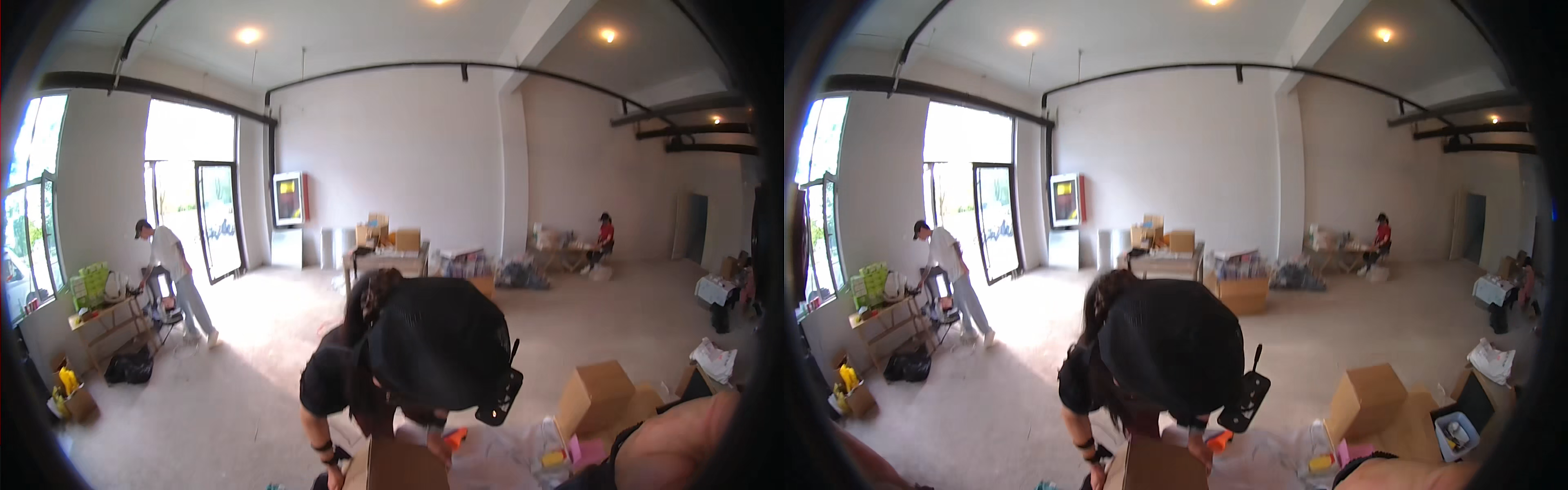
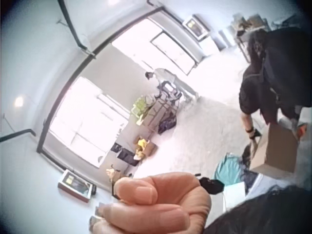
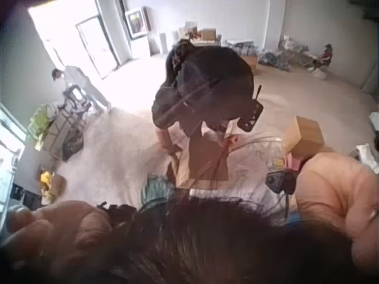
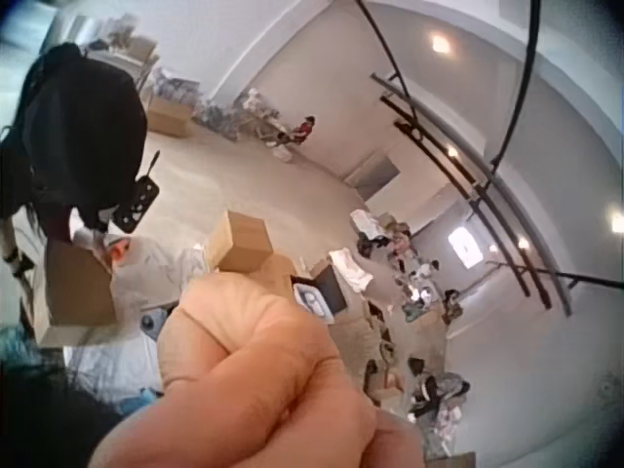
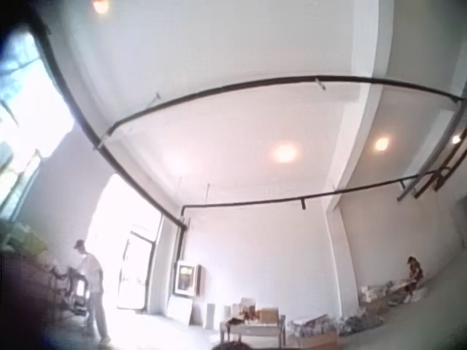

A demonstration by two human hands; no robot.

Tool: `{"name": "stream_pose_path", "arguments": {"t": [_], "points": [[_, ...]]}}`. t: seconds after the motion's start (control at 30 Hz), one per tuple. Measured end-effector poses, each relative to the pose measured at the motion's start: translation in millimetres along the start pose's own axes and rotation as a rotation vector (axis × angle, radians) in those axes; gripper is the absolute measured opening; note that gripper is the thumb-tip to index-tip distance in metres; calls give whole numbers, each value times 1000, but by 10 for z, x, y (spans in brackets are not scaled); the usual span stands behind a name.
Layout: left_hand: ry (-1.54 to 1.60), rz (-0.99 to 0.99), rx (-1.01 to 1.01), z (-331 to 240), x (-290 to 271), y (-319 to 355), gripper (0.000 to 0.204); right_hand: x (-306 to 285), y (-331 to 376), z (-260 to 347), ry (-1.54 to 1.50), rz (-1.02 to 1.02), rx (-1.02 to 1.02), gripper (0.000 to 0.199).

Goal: Packing small pink cylindrical items into a cardboard box and sealing it with a tape dispenser.

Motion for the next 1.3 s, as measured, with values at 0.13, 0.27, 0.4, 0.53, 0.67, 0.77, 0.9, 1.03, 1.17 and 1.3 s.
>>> {"name": "stream_pose_path", "arguments": {"t": [0.13, 0.27, 0.4, 0.53, 0.67, 0.77, 0.9, 1.03, 1.17, 1.3], "points": [[-88, 80, -135, -200, -29, 113, 45, -12, 197, -46, -22, 156, 106, 36], [-198, 257, -310, -372, -237, 191, 43, 164, 607, 180, -91, 360, 283, 36], [-328, 373, -306, -506, -161, 65, 42, 384, 807, 165, -158, 398, 383, 36], [-452, 520, -345, -675, -178, -38, 40, 532, 1054, 359, -231, 493, 505, 38], [-978, 733, -644, -1003, -225, -100, 30, 644, 1060, 527, -368, 577, 592, 40], [-948, 997, -812, -1384, -1067, 740, 21, 1035, 1857, 1569, -1193, 528, 1103, 19], [-1106, 1228, -1291, -2817, -2099, 1291, 27, 672, 2833, 2454, -1456, 1150, 820, 21], [-1006, 1361, -1824, -4508, -2781, 1751, 10, -179, 3688, 2740, -1549, 1387, 321, 35], [-1064, 1120, -2211, -6151, -3115, 1852, 27, -940, 4499, 3256, -1395, 1967, -302, 37], [-1112, 843, -2518, -6459, -3423, 1721, 25, -848, 4313, 4780, -1462, 1981, -433, 38]]}}
Point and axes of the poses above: each hand's wrist, its own y-axis away from the middle knuckle, its own x-axis out of the palm, z = x × y, the point moved 6 cm from there along -y, towards the middle knuckle, and after that the axes turned 10 degrees about -z, right-handed, at the moved point
